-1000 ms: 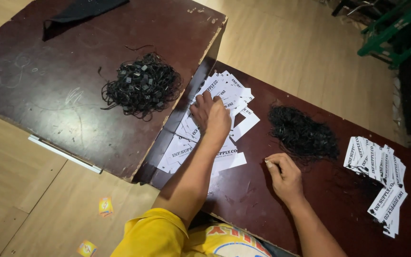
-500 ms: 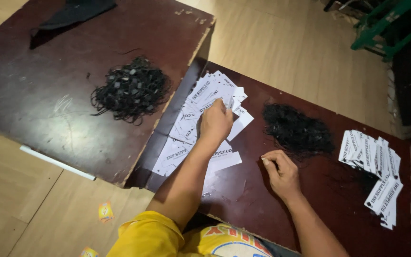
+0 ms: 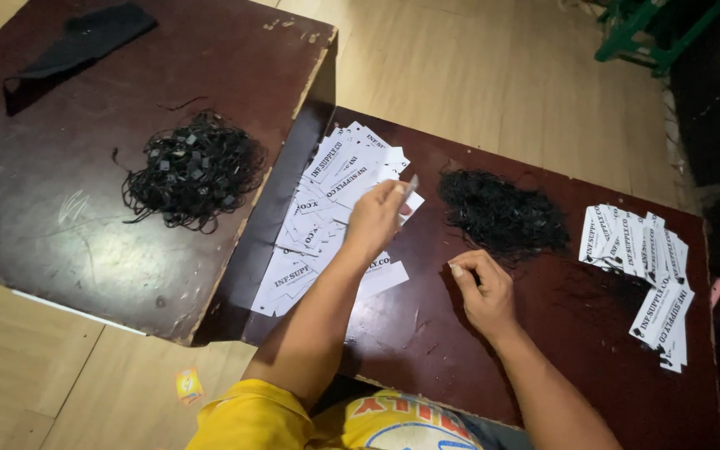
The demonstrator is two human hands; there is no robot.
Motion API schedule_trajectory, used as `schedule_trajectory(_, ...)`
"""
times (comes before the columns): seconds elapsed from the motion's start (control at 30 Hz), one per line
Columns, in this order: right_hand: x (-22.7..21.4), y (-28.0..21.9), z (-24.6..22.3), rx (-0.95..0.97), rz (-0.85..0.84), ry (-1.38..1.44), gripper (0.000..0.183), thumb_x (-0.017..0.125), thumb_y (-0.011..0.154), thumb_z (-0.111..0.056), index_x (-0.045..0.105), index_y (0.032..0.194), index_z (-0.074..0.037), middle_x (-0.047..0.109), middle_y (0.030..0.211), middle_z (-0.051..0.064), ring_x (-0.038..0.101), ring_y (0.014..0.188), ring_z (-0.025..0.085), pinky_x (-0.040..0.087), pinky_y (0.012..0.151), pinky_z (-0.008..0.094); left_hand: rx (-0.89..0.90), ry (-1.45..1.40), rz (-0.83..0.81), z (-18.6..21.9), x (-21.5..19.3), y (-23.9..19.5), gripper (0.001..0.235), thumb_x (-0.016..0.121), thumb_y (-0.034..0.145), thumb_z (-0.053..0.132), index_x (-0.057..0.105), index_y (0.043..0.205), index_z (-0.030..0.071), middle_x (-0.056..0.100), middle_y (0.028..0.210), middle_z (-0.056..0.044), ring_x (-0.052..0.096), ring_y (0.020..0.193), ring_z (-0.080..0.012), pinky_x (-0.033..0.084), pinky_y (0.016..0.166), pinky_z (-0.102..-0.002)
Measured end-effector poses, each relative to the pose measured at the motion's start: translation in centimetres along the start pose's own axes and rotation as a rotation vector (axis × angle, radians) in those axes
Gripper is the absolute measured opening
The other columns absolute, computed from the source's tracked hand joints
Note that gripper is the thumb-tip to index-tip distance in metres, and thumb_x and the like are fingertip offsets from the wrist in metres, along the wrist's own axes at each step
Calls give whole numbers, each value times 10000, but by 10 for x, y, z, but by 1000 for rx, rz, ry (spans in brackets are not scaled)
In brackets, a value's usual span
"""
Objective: The person sits at a table and repeatedly picks up black cables and white paper strips. They insert the cable into the paper strip, fold the paper over the cable, and place the finished item on a pile to the right.
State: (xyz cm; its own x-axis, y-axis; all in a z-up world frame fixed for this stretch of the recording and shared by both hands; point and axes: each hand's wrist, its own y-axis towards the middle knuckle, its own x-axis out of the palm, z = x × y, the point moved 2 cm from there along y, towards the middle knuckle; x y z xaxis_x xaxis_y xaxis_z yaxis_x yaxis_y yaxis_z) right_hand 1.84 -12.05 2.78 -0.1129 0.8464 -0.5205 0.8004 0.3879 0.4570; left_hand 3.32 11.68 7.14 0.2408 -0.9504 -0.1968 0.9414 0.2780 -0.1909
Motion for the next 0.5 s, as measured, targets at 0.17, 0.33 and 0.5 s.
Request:
schedule_trajectory(0.17,-6,1,1,8,79,20,128,635,1012,-97,705,909,-70,739,897,95,723,840,302,562,756,411,59,-276,-252,-13,33,-5,424,477,1026,330,667,1301,69,758,861,-147,698,626,-200,551,575,-295)
schedule_trajectory(0.33,-8,2,0,15,142,26,119,635,1013,-85,699,917,-60,740,907,107,721,843,304,559,760,413,-35,-559,-381,-23,60,-16,462,453,1037,208,562,1368,-95,707,1020,-218,723,832,-223,623,612,-298)
schedule_trajectory(0.5,-11,2,2,23,198,11,98,619,1011,-43,677,932,-49,725,945,119,711,879,309,554,791,412,-58,-582,-518,-18,64,-18,434,466,1035,200,542,1389,-38,719,923,-224,718,575,-189,580,491,-258)
